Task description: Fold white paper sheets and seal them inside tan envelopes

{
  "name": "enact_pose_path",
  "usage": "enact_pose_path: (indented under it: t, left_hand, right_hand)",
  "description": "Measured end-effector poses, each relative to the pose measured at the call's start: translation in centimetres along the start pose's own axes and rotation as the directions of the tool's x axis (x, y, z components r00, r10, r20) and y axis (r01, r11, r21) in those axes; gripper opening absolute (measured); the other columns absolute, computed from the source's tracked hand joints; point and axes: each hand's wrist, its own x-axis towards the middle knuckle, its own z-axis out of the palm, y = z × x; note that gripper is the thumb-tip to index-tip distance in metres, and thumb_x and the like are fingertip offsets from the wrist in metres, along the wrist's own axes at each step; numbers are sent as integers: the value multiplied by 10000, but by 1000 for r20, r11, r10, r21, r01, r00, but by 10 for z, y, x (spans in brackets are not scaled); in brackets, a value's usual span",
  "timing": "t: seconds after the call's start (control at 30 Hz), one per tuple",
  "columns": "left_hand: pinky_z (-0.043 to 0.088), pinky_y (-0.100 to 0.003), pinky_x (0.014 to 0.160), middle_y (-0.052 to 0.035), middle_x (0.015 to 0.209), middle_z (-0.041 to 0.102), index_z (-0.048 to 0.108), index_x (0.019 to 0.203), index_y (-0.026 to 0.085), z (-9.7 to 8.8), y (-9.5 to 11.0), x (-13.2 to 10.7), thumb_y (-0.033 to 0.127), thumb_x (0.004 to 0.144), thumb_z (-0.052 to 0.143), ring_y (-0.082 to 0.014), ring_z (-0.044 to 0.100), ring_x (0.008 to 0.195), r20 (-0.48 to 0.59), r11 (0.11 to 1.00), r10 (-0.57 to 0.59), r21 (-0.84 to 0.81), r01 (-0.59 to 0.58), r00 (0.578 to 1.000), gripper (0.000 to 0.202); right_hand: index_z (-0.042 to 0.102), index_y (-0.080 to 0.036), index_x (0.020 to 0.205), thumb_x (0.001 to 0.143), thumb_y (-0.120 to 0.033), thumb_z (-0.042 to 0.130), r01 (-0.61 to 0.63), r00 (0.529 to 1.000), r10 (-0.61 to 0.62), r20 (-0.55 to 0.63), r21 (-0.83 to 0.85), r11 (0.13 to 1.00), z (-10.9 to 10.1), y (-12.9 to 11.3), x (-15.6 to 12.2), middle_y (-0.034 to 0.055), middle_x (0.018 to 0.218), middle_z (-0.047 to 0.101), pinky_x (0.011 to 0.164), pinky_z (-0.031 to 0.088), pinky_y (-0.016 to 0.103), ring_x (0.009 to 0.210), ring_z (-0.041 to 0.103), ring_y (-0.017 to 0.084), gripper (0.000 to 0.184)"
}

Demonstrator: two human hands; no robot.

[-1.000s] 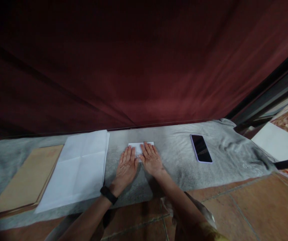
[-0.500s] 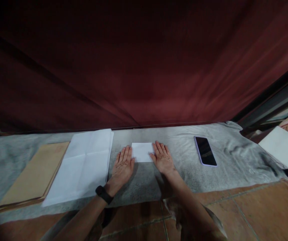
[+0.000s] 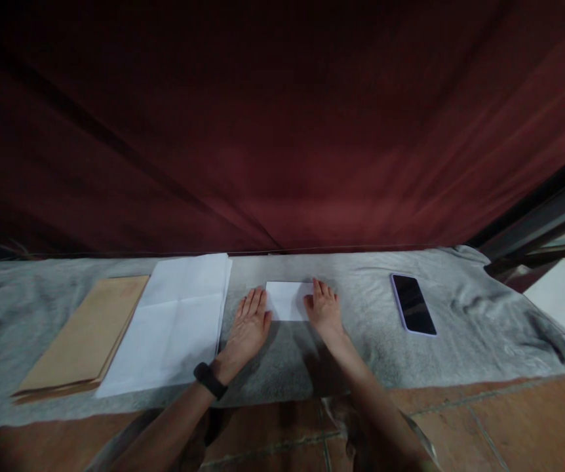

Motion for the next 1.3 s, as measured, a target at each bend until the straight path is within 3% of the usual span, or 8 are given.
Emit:
enact_pose_path:
  t: [0.2,0.4,0.6,0.7,0.8,0.93,1.1,1.3]
  left_hand:
    - [285,-490,1237,-196,1597,383,408,1517,28,3,0,-1,259,1010,350,-304,309,1514,-37,1000,1,-23,-2,999,559]
    - [282,-507,1236,-201,1598,380,407,1519,41,4,0,-3,260,1005,348,-303,295,1519,-50,997,-2,-80,-2,999,561]
    - [260,-537,1237,-208,1593,390,434,1497,51,3,-3,3,275,1000,371,-322,300,1516,-49,950,-50,-310,32,998,548]
    - [309,-530,1215,-187,1600,394,401,1524,130,-7,-8,14,356,988,447,-304,336,1503,-88,806,-124,-590,49,988,584]
    - [400,-482,1152,-160,1570,443,372,1537,205,-25,-16,25,450,931,573,-284,459,1423,-79,511,-274,-857,75,958,683]
    - [545,-351,878,-111,1140,722,636,1279,186,-45,-24,29,534,808,718,-231,692,1009,229,133,-194,-957,257,954,590]
    - [447,-236,579,-18,771,693,717,904,151,-42,-21,23,561,726,775,-138,597,650,432,130,100,-899,418,897,450]
    - [404,-236,521,-9,688,664,690,813,145,-32,-17,21,585,715,753,-136,558,582,437,137,36,-893,429,899,456]
  right_hand:
    - [523,-82,1403,913,-193,502,-107,992,118,-41,205,973,2,1,9,163,1169,689,939,476,336,1042,646,249,502]
    - [671,-178,1064,843,-261,586,-143,989,149,9,330,933,5,10,14,119,949,722,834,471,338,951,659,269,251]
    - [616,-217,738,717,-339,649,-190,982,144,126,721,666,0,12,22,32,709,651,673,441,317,729,621,224,128]
    - [625,-213,801,731,-438,650,-156,987,62,146,825,543,-13,13,25,13,751,675,660,466,303,700,615,189,237]
    - [654,-210,864,699,-472,741,-156,976,-91,197,929,335,-29,12,23,13,812,712,671,484,293,708,625,173,322]
    - [683,-207,867,682,-484,807,-210,936,-219,274,938,276,-38,7,16,6,814,725,638,475,272,690,626,161,356]
    - [703,-198,869,681,-513,809,-239,920,-235,313,925,295,-30,-3,13,4,804,726,602,464,263,663,621,155,381]
    - [712,-210,776,609,-455,848,-270,955,-46,293,921,281,-32,-3,20,-17,706,708,602,478,254,636,615,145,326]
